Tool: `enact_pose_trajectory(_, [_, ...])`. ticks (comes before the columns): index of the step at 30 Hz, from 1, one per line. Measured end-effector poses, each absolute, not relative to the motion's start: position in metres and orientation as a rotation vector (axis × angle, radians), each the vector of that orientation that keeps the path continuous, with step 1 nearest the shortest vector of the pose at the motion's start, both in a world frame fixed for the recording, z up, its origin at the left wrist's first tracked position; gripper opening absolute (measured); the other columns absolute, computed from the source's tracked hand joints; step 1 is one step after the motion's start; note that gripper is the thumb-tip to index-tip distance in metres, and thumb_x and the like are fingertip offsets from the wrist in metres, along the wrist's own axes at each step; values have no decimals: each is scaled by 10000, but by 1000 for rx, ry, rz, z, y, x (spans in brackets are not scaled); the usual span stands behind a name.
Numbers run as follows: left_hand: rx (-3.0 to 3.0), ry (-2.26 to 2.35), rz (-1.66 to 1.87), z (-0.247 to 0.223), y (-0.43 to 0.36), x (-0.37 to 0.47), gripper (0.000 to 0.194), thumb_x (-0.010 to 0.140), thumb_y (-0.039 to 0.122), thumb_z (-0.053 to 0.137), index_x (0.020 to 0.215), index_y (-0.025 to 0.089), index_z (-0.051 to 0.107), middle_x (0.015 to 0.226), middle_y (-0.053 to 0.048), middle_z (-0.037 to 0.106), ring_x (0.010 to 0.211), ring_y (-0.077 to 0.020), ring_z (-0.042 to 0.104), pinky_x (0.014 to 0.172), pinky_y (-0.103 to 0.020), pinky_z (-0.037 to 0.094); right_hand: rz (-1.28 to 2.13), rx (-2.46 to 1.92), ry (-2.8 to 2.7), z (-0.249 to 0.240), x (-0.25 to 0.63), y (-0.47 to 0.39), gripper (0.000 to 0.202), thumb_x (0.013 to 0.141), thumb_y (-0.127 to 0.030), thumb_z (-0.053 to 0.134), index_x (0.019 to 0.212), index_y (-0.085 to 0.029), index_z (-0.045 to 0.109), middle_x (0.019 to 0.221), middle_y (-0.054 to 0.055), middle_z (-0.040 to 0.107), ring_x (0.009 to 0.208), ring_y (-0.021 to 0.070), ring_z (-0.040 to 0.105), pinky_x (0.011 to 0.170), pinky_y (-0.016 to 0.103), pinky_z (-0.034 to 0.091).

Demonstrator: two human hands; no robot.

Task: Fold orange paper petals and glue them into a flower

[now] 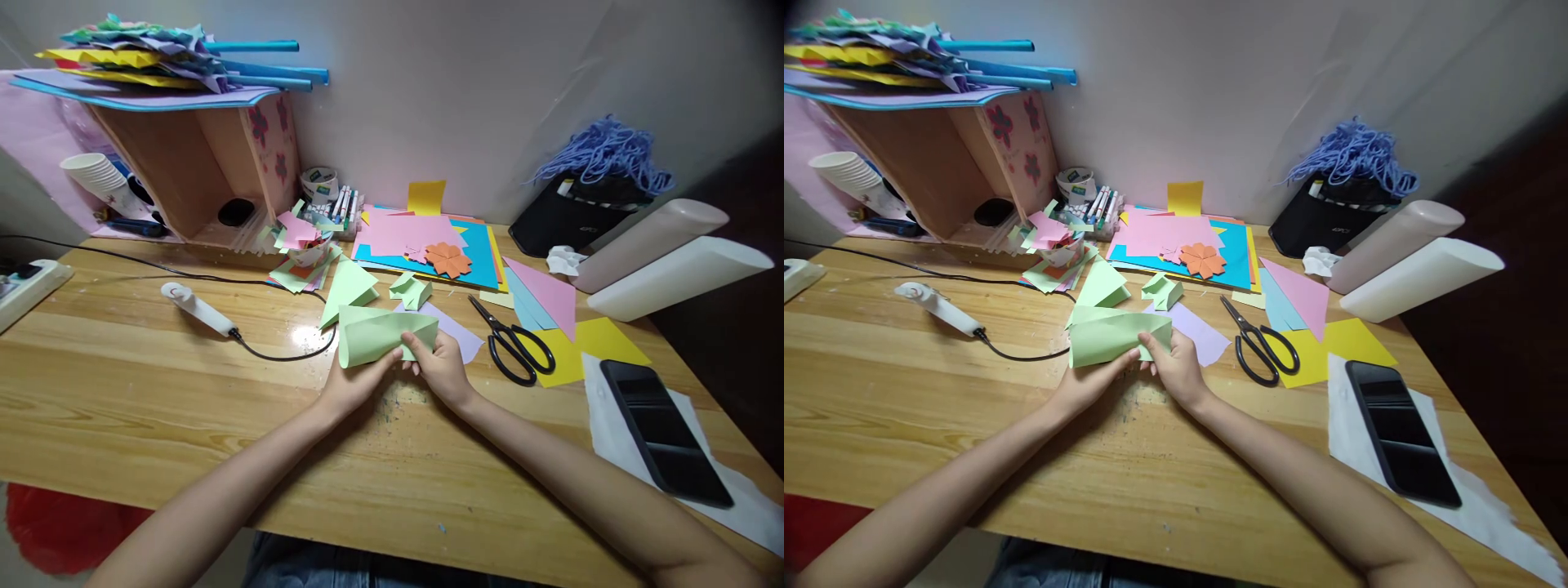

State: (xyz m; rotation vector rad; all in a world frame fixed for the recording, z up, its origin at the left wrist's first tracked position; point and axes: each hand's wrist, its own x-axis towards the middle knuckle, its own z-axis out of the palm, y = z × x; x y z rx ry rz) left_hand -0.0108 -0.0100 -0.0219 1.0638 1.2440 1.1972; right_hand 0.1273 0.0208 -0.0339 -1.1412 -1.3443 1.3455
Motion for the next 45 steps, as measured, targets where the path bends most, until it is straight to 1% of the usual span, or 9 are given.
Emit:
enact_pose_trajectory(3, [1042, 1268, 1184, -20, -8, -14, 307, 675, 354, 666, 883, 130, 637, 806, -75, 687, 715, -168, 626, 667, -278, 509, 1305, -1126, -1360, -36, 128, 21, 263, 763, -404, 590, 712, -154, 526, 482, -40, 528, 390, 85, 477, 373, 190, 359])
enact_pose_trajectory(6, [1039, 1312, 1150, -16, -4, -17, 269, 682, 376, 654, 783, 128, 629, 600, -24, 637, 516, -118, 562, 506, -223, 464, 1272, -1149, -1373, -38, 129, 23, 279, 768, -412, 582, 684, -150, 533, 450, -36, 522, 369, 82, 452, 361, 191, 334])
enact_pose_trajectory(9, [1047, 1325, 1156, -15, 2, -23, 279, 668, 388, 663, 749, 125, 618, 553, -6, 609, 444, -91, 510, 436, -196, 414, 1305, -1174, -1371, -36, 129, 24, 322, 769, -441, 569, 651, -141, 556, 424, -23, 531, 338, 78, 424, 336, 193, 310])
enact_pose_trajectory(13, [1075, 1336, 1119, -14, 9, -34, 297, 646, 399, 678, 676, 108, 624, 587, -31, 632, 495, -100, 542, 485, -193, 434, 1457, -1156, -1325, -33, 128, 23, 370, 764, -469, 561, 623, -127, 585, 480, 19, 598, 341, 82, 446, 317, 193, 332])
enact_pose_trajectory(19, [1028, 1364, 1138, -9, 13, -45, 383, 540, 380, 750, 777, 106, 627, 772, -82, 679, 703, -184, 616, 644, -265, 485, 1606, -1090, -1335, -34, 128, 25, 371, 766, -466, 559, 649, -121, 629, 570, 51, 658, 397, 103, 514, 376, 210, 419])
enact_pose_trajectory(33, [1143, 1467, 1183, -12, 15, -49, 407, 511, 392, 760, 774, 121, 608, 680, -19, 637, 591, -136, 579, 533, -217, 461, 1604, -1106, -1350, -30, 127, 22, 382, 748, -486, 565, 645, -127, 647, 567, 51, 659, 393, 106, 525, 391, 220, 440])
enact_pose_trajectory(39, [1193, 1417, 1106, -11, 16, -51, 504, 520, 363, 764, 918, 127, 564, 812, -49, 640, 660, -161, 601, 574, -252, 500, 1633, -1113, -1242, -33, 127, 25, 326, 754, -463, 574, 718, -147, 647, 565, 36, 657, 464, 134, 589, 409, 214, 461])
enact_pose_trajectory(43, [1267, 1332, 1216, -7, 15, -50, 642, 568, 316, 744, 1112, 192, 426, 880, -36, 619, 706, -154, 611, 592, -234, 499, 1606, -1131, -1251, -34, 128, 27, 380, 757, -488, 556, 676, -129, 650, 594, 62, 668, 458, 126, 584, 425, 213, 474])
enact_pose_trajectory(45, [1303, 1283, 1273, -4, 15, -50, 621, 598, 298, 723, 1111, 226, 381, 903, -22, 598, 682, -132, 608, 572, -214, 489, 1591, -1120, -1245, -34, 128, 28, 400, 757, -496, 552, 671, -118, 650, 595, 71, 669, 455, 121, 582, 432, 209, 478])
